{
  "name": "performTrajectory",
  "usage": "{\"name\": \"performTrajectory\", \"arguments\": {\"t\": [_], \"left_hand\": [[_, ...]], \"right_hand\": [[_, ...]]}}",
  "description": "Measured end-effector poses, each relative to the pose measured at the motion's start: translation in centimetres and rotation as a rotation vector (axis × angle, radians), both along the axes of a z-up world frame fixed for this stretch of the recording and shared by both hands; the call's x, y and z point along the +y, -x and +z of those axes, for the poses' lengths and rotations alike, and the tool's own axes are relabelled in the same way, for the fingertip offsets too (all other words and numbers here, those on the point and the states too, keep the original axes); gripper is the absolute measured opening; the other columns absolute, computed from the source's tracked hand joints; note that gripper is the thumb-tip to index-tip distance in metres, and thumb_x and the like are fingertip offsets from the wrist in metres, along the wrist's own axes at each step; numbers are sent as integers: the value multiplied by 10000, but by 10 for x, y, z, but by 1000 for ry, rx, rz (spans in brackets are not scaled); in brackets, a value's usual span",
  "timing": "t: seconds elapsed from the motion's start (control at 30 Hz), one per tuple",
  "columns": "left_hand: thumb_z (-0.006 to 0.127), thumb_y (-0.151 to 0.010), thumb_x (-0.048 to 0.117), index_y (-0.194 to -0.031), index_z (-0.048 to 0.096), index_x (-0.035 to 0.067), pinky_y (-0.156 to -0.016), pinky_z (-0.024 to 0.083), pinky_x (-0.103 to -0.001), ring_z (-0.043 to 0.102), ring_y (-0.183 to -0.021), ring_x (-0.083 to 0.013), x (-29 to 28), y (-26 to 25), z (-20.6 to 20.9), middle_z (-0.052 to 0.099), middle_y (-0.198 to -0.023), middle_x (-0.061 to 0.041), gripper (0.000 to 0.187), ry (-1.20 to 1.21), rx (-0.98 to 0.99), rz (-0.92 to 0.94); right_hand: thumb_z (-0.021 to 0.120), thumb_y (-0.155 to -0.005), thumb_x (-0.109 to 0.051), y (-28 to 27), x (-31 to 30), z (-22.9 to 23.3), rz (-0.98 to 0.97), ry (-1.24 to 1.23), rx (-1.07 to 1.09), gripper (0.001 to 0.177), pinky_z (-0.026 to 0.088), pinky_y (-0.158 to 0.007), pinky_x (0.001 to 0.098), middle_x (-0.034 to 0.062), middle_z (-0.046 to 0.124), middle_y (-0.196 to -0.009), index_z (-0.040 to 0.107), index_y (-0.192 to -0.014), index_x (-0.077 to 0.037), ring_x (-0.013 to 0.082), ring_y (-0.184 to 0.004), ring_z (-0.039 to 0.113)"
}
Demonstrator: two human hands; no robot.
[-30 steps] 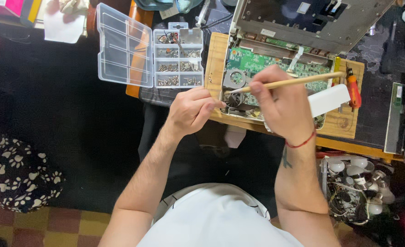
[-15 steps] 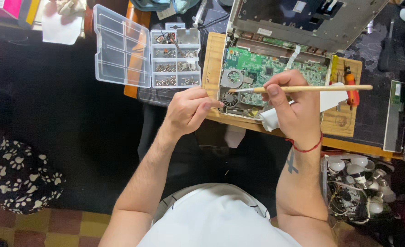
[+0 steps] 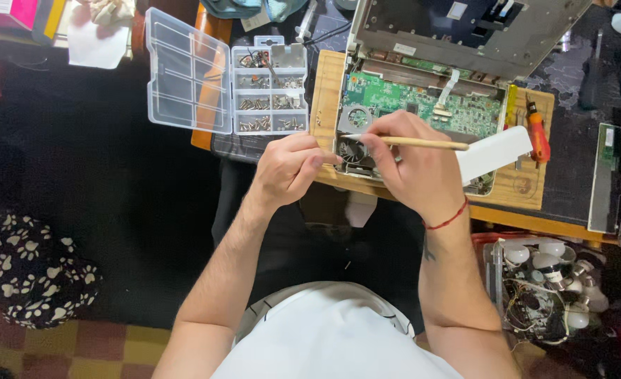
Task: The person uses a small brush to clean dust from the cooling fan and surrounding components inside an open laptop. The person repeatedly brushes the fan blades and heatsink area while holding the laptop steady with the other hand.
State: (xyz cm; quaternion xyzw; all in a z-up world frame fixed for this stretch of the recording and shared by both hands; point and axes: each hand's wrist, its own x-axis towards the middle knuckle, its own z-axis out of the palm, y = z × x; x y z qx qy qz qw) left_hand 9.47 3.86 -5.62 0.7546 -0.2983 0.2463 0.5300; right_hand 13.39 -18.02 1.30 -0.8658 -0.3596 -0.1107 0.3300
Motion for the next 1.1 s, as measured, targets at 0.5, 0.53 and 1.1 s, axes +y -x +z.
{"name": "performTrajectory", "arguments": {"t": [0.5,0.53,1.1], "left_hand": [[394,-1095,209,-1002,782,143,-627,538,-339,534,-601,-259,1,-3,-21,492,-709,-39,405,-7,-18,8],[394,-1095,209,-1002,782,143,-627,538,-339,534,-601,-259,1,-3,-20,492,-709,-39,405,-6,-17,6],[390,-1100,236,-1003,755,120,-624,537,-360,537,-604,-275,1,-1,-21,460,-699,-43,395,1,7,8]], "right_hand": [[572,-1135,-330,-9,-15,0,9,-95,168,267,504,-682,372,66,633,-780,666,-1020,-109,236,-662,591],[572,-1135,-330,-9,-17,-1,7,-95,168,267,504,-682,372,66,633,-780,666,-1020,-109,236,-662,591],[564,-1114,-377,6,-23,-4,-169,-479,367,342,548,-586,260,75,658,-687,654,-959,-86,164,-595,641]]}}
